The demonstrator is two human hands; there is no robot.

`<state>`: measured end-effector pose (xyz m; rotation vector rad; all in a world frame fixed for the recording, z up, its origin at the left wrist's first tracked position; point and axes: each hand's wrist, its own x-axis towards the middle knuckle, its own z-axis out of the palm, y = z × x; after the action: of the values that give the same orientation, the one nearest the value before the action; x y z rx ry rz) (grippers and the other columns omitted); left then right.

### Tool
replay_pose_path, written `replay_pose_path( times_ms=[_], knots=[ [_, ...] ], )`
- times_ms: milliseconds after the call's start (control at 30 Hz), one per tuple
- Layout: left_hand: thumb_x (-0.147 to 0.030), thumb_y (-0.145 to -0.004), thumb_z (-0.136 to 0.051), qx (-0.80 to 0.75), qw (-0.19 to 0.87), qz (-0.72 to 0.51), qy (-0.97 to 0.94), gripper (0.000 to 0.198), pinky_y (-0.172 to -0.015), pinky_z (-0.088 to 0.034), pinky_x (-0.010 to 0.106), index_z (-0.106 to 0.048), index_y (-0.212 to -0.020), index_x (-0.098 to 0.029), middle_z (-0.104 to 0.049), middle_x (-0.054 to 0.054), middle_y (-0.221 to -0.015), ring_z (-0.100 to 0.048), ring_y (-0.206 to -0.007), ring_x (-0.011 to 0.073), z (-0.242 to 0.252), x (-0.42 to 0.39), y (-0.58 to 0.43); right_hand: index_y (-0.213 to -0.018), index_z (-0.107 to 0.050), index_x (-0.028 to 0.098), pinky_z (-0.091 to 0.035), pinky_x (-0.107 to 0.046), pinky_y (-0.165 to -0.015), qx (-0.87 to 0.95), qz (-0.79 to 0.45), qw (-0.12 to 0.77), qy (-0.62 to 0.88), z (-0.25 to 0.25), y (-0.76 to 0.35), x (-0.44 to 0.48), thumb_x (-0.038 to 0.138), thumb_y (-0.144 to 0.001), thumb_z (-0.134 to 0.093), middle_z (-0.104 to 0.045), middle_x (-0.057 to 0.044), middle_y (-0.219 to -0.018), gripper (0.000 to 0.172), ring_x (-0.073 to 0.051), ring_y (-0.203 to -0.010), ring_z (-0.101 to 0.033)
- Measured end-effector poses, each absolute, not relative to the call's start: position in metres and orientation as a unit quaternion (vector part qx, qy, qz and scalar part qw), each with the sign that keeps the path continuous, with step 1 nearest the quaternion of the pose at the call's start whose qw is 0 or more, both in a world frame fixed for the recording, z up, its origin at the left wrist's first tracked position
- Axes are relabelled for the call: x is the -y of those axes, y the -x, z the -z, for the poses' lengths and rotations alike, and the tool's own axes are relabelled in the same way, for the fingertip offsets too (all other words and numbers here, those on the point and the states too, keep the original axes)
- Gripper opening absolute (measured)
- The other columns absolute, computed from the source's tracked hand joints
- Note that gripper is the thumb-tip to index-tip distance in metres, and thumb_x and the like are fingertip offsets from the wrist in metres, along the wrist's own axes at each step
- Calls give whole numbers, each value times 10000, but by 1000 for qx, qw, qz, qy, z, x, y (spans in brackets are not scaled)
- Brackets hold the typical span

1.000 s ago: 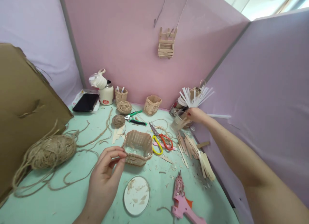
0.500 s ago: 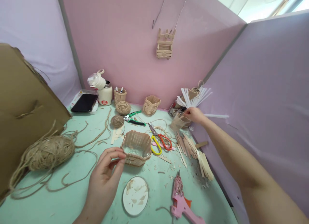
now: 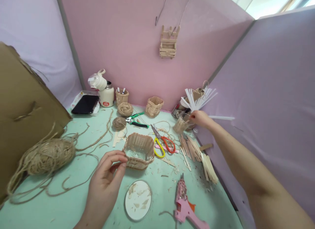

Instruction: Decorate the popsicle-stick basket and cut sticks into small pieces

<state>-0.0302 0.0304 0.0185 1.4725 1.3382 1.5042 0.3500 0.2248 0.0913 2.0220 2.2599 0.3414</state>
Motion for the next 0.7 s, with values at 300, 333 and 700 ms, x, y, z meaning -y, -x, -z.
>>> replay_pose_path(
  times_ms=[300,333,700],
  knots=[
    [-243,-789,-522,-513,322,-564,-562,56,-752,-505,254,-578,-791,-239,-551,41,-961,-541,-970,171,-19,-30,29,-1004,-671,202,-422,-241,-730,-756,-92,-7,-648,-86,-350,-221,181,-834,-418,-688,-61,-960,305,-198,-865,-620],
    [-245,-788,-524,-513,323,-564,-561,55,-751,-506,253,-579,-790,-240,-551,41,-963,-542,-969,171,-19,-30,29,-1057,-650,197,-425,-253,-751,-758,-94,-12,-645,-86,-349,-221,172,-839,-406,-680,-67,-992,328,-204,-887,-615],
    [-263,-785,-534,-517,319,-558,-565,50,-762,-503,252,-580,-799,-248,-554,25,-963,-548,-960,168,-17,-30,30,-1050,-639,219,-377,-234,-754,-846,-64,120,-516,-87,-345,-231,90,-756,-498,-587,-79,-977,351,-174,-850,-544]
  ],
)
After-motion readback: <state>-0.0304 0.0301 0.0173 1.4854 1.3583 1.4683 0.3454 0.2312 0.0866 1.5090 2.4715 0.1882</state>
